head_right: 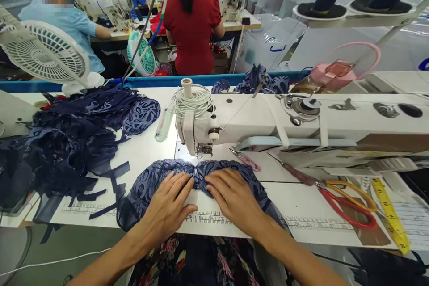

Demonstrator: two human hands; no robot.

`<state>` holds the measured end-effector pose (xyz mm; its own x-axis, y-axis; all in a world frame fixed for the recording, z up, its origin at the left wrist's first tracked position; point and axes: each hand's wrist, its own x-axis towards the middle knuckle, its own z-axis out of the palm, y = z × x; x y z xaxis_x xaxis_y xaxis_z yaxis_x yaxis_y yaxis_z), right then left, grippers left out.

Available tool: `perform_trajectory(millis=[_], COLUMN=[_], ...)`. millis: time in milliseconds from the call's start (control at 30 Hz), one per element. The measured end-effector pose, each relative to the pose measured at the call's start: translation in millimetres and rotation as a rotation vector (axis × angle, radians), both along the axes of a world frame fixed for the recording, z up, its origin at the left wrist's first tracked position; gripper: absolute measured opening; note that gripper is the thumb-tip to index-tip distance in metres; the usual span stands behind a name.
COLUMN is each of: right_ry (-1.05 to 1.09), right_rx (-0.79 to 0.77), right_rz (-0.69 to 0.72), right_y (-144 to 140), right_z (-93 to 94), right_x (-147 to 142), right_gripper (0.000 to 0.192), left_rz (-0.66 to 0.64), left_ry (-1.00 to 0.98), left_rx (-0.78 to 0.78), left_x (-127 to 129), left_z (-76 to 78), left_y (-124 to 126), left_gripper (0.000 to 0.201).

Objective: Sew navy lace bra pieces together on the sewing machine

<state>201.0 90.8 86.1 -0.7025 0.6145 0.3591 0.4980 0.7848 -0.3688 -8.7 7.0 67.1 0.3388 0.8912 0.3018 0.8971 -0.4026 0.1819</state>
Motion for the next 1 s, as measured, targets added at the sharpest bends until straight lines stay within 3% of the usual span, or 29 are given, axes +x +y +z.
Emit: perform_trajectory(millis=[133, 267, 467, 633, 733, 800, 1000], right_ry=[-0.037, -0.192, -0.178, -0.166, -0.158, -0.130, -0.101], right_rx=[0.022, -0.145, -0.352, -0.382, -0.404, -0.364, 0.036], right_rz=[-0.075, -0.176, -0.223, -0.279, -0.235, -0.181, 0.040], right_y=[20.5, 36.3, 45.1, 44.0, 43.7, 41.4, 22.7], right_z=[-0.1, -7.1, -7.3, -5.2, -4.1, -4.5, -13.6], right_x=[-35.0, -58.8, -64.7, -68.2, -63.4, -54.7, -28.0], right_gripper=[0.023, 0.016, 0.020, 0.020, 0.020, 0.019, 0.028], left_rz=[-0.035, -0.023, -0.022, -0.070, -0.071, -0.081, -0.077], left_ry=[-0.040, -0.059, -0.072, -0.067, -0.049, -0.045, -0.105], left_rx=[0.040, 0.016, 0.013, 0.009, 0.012, -0.001, -0.080], left_x=[11.2, 12.7, 10.8, 9.5, 6.8, 4.5, 0.4], left_z=[-5.5, -12.0, -6.5, -6.3, -5.1, -1.8, 2.0], left_y=[4.9, 1.1, -2.5, -1.9, -1.5, 0.1, 8.5], left_gripper=[0.054, 0.053, 0.053, 0.054, 0.053, 0.053, 0.047])
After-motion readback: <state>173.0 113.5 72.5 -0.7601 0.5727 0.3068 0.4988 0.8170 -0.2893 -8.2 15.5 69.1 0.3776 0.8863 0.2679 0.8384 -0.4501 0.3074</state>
